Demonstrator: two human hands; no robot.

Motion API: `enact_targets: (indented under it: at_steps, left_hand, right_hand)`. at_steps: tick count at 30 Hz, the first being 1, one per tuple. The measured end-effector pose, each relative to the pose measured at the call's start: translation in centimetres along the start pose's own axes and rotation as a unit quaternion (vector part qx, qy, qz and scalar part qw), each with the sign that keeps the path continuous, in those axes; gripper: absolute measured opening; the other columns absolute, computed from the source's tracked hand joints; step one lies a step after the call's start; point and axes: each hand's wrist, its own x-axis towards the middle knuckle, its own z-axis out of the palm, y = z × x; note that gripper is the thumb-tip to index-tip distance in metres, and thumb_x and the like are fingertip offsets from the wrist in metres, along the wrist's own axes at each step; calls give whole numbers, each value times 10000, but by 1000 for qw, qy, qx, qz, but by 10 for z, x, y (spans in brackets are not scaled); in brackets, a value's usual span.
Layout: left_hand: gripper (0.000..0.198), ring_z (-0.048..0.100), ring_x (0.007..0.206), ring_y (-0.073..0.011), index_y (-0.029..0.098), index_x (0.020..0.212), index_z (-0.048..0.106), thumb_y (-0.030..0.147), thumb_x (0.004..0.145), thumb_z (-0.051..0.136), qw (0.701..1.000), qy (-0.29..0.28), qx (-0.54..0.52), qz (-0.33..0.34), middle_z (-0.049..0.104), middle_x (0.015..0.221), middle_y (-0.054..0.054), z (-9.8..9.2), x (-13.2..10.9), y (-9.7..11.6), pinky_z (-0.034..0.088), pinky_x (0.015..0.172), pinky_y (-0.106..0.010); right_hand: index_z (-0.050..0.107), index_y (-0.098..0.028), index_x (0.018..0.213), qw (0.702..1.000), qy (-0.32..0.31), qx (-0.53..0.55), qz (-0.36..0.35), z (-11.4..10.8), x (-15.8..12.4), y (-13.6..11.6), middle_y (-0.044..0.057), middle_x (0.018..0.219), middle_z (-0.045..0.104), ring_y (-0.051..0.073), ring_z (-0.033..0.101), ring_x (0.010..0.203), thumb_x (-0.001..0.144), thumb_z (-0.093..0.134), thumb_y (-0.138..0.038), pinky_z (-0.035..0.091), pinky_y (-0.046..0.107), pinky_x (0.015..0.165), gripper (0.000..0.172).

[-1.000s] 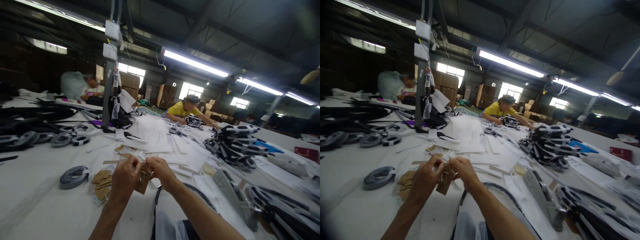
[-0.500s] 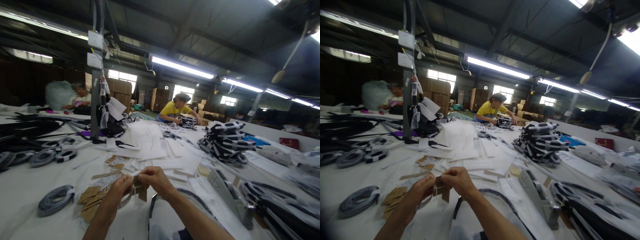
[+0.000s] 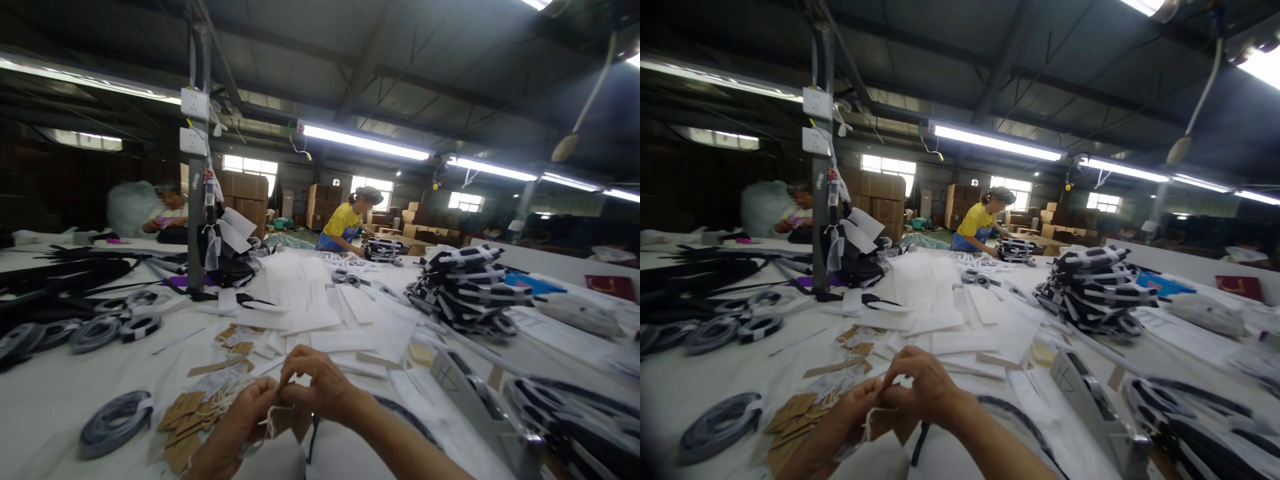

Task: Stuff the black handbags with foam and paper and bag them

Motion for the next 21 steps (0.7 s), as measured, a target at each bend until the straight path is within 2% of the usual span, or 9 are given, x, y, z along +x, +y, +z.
enact_targets:
  at_steps: [2, 4, 8, 10, 12, 15, 18, 21]
  left_hand:
    - [413, 486, 618, -128, 189, 770, 547, 546, 687, 739, 999, -24, 19, 9, 548, 694, 12, -4, 2, -3, 382, 583, -242]
    - [385, 443, 592, -116, 182, 760, 547, 525, 708, 714, 998, -31, 53, 23, 536, 685, 17, -10, 4, -3, 357, 566, -240]
    - [328, 415, 590, -115, 183, 676, 521, 448, 655, 713, 992, 4, 126, 28, 496, 632, 38, -19, 3, 2, 330, 570, -236]
    - [293, 452, 613, -132, 179, 661, 553, 430, 629, 700, 987, 6, 157, 28, 527, 632, 26, -19, 0, 6, 361, 594, -247]
    - [267, 502, 642, -159, 177, 650, 590, 430, 633, 672, 984, -1, 177, 26, 574, 647, 4, -15, -3, 9, 403, 621, -269]
    - [277, 576, 694, -211, 187, 675, 622, 459, 638, 656, 984, 9, 176, 37, 637, 694, -34, -9, -10, 12, 456, 635, -306]
    - [262, 600, 720, -223, 198, 700, 637, 454, 650, 657, 973, 19, 222, 64, 662, 728, -43, -10, -12, 12, 468, 649, -315]
    - [222, 586, 698, -202, 194, 681, 639, 415, 690, 624, 949, -26, 307, 69, 662, 718, -32, -20, -6, 11, 450, 661, -303]
  right_hand:
    - [725, -223, 751, 998, 41, 41, 1, 1, -1, 1, 22, 987, 655, 175, 608, 939, 720, 728, -140, 454, 301, 882, 88]
    - [684, -206, 710, 993, 80, 80, 23, 5, -2, 7, 28, 999, 660, 184, 601, 961, 724, 694, -138, 447, 311, 891, 71]
    - [610, -186, 660, 972, 110, 162, 131, 21, -3, 21, -10, 697, 599, 147, 535, 689, 714, 658, -191, 421, 273, 676, 73]
    - [582, -181, 681, 945, 117, 259, 162, 30, -2, 23, -28, 639, 556, 128, 492, 628, 721, 691, -275, 396, 265, 646, 149]
    - [556, -183, 725, 909, 128, 362, 162, 38, 1, 23, -31, 655, 559, 119, 485, 620, 715, 738, -372, 392, 261, 650, 263]
    - [529, -193, 780, 866, 152, 447, 163, 47, 9, 24, -25, 691, 573, 111, 480, 602, 703, 772, -466, 378, 247, 609, 374]
    - [517, -206, 786, 857, 238, 422, 177, 51, 17, 34, -19, 705, 561, 122, 481, 594, 699, 740, -530, 367, 239, 546, 402]
    - [530, -214, 742, 890, 331, 267, 162, 45, 22, 47, -23, 677, 528, 142, 474, 613, 728, 673, -508, 388, 254, 543, 327]
